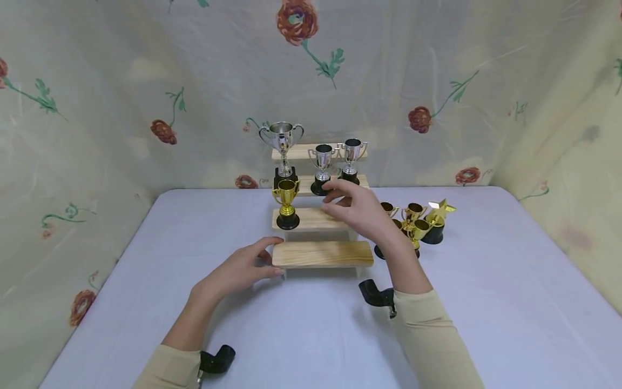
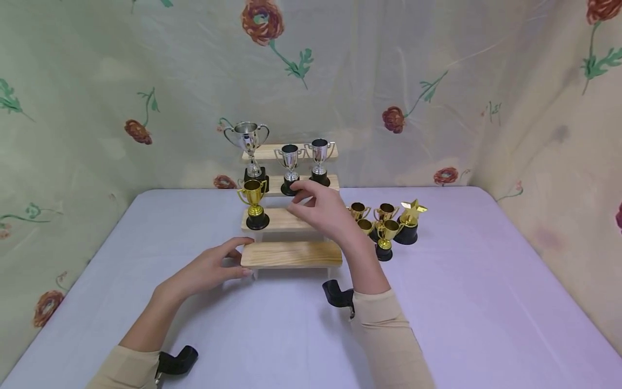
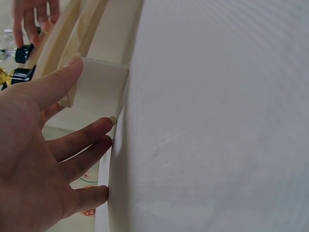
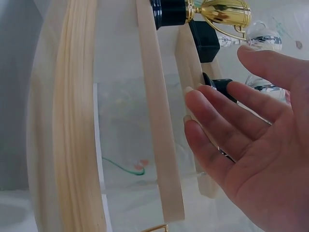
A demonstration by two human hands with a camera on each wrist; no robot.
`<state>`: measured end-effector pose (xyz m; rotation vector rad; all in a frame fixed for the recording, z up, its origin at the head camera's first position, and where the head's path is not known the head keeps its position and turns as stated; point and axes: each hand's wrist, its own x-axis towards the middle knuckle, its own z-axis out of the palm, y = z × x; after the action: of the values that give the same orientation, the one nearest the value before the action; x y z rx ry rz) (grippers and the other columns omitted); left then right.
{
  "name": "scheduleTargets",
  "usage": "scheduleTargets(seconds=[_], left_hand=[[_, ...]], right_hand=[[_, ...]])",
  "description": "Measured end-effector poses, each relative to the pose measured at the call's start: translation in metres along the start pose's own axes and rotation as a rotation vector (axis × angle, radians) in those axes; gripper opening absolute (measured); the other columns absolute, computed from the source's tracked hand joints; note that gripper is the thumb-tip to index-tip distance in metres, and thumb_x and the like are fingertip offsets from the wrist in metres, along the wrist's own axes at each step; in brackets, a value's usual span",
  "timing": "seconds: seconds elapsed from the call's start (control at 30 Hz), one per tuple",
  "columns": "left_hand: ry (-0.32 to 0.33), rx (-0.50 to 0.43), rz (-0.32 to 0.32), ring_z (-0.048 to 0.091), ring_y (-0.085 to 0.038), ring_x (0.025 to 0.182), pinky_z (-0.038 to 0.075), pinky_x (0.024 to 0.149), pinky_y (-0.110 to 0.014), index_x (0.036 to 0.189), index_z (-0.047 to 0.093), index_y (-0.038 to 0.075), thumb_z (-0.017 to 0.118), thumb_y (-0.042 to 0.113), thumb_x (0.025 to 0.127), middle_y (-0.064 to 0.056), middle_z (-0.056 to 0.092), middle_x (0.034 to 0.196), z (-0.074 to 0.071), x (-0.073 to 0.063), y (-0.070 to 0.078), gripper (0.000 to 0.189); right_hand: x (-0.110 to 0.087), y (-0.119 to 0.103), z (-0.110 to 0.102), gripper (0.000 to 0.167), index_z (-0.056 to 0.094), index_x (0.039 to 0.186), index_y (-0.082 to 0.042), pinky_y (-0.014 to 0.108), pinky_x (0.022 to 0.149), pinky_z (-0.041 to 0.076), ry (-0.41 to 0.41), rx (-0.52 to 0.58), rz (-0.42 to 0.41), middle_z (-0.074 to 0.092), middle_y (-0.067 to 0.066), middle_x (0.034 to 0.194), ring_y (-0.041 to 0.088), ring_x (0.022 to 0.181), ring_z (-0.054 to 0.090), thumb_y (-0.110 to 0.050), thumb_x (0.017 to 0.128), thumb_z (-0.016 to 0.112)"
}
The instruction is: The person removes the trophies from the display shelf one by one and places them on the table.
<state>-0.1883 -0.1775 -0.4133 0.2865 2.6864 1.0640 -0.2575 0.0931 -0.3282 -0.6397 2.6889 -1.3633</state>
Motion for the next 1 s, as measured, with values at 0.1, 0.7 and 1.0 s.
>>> scheduleTargets(seconds=[0.1,0.7,1.0], left_hand=[[0.002,0.002,-0.005,0.06,-0.018,0.093,0.049,0.073,-0.033,0.148,0.042,0.035,0.074,0.041,0.088,-0.002,0.066,0.11,0.001,0.001,-0.001,0.069],[0.005,0.006,-0.007,0.059,-0.017,0.094,0.048,0.078,-0.034,0.146,0.043,0.039,0.075,0.041,0.087,0.0,0.066,0.107,0.0,0.001,-0.003,0.068],[0.005,-0.005,-0.023,0.059,-0.017,0.092,0.048,0.075,-0.033,0.145,0.043,0.041,0.076,0.042,0.086,0.001,0.066,0.107,0.0,0.002,-0.003,0.067]], right_hand=[[0.002,-0.001,0.001,0.047,0.056,0.137,-0.022,0.041,0.087,0.053,-0.002,0.002,0.004,0.069,0.005,0.119,0.023,0.101,0.068,-0.035,0.093,0.068],[0.007,0.0,0.008,0.042,0.061,0.131,-0.021,0.035,0.077,0.052,0.017,0.0,0.006,0.071,0.004,0.109,0.021,0.089,0.066,-0.031,0.092,0.07],[0.008,-0.009,0.014,0.041,0.062,0.131,-0.019,0.035,0.082,0.052,0.0,0.04,-0.038,0.071,0.006,0.109,0.022,0.093,0.067,-0.027,0.092,0.071]])
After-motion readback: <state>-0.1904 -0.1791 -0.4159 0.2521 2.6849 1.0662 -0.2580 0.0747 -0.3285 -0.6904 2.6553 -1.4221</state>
